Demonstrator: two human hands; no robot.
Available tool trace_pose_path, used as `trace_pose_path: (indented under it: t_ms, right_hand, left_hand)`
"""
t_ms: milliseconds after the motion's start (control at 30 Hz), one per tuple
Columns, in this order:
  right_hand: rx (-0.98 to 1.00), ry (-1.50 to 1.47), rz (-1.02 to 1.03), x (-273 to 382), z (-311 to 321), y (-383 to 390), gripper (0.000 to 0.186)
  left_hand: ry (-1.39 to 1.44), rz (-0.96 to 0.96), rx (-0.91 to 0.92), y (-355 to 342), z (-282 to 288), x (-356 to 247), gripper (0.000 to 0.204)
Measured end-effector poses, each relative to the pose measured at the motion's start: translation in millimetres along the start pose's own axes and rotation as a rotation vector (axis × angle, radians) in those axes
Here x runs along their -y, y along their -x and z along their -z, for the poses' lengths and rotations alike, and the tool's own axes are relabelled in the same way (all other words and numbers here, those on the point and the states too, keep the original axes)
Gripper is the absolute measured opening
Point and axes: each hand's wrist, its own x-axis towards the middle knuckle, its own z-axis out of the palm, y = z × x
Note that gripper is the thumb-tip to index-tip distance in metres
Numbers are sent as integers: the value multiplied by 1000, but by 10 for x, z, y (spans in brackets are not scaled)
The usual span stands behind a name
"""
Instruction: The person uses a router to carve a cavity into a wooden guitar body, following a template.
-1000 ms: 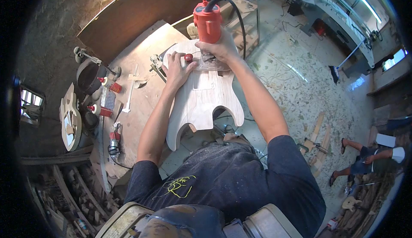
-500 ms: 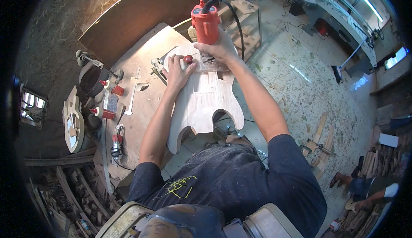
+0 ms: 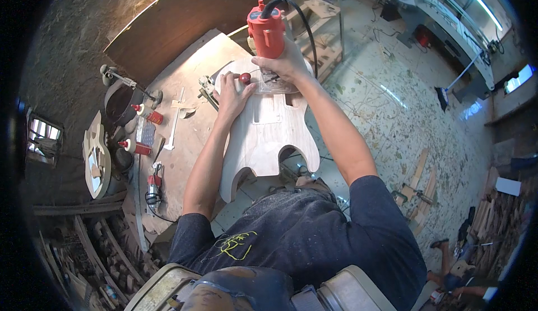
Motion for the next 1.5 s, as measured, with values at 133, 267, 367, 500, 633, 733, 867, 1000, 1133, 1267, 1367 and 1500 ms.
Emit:
trace_pose_path:
  t_ms: [133, 267, 367, 500, 633, 733, 867, 1000, 1133, 1267, 1367, 1500]
  right_hand:
    - [10, 34, 4, -41, 4, -21, 41]
    - [14, 13, 0, 9, -40, -26, 42]
    - [30, -39, 23, -29, -41, -43, 42]
    - [38, -52, 6, 49, -46, -11, 44]
    - [40, -97, -4, 152, -37, 25, 47]
    - [27, -59, -14, 151, -11, 33, 46]
    - [26, -41, -42, 118, 28, 33, 46]
    - [17, 82, -30, 46, 80, 13, 55]
    - [29, 105, -95, 37, 122, 18, 68]
    - [42, 26, -100, 45, 115, 24, 68]
    - [37, 103, -98, -4, 138, 2, 67]
    - [41, 100, -109, 75, 122, 32, 63]
  left_hand:
    - [3, -7, -4, 0, 20, -15, 67]
    - [26, 9, 16, -4, 61, -2, 66]
    - [28, 3, 19, 0, 66, -10, 66]
    - [19, 0, 34, -3, 79, -9, 67]
    - [11, -2, 40, 11, 69, -26, 68]
    - [-46, -14, -14, 12, 47, -29, 68]
    - [-23, 16, 23, -1, 47, -35, 73]
    - [-45, 9, 2, 6, 38, -36, 76]
    - [-37, 22, 23, 10, 53, -73, 76]
    - [-51, 16, 20, 2, 52, -45, 76]
    - [-50, 11, 18, -2, 34, -40, 77]
    - [-33, 29, 53, -6, 64, -41, 79]
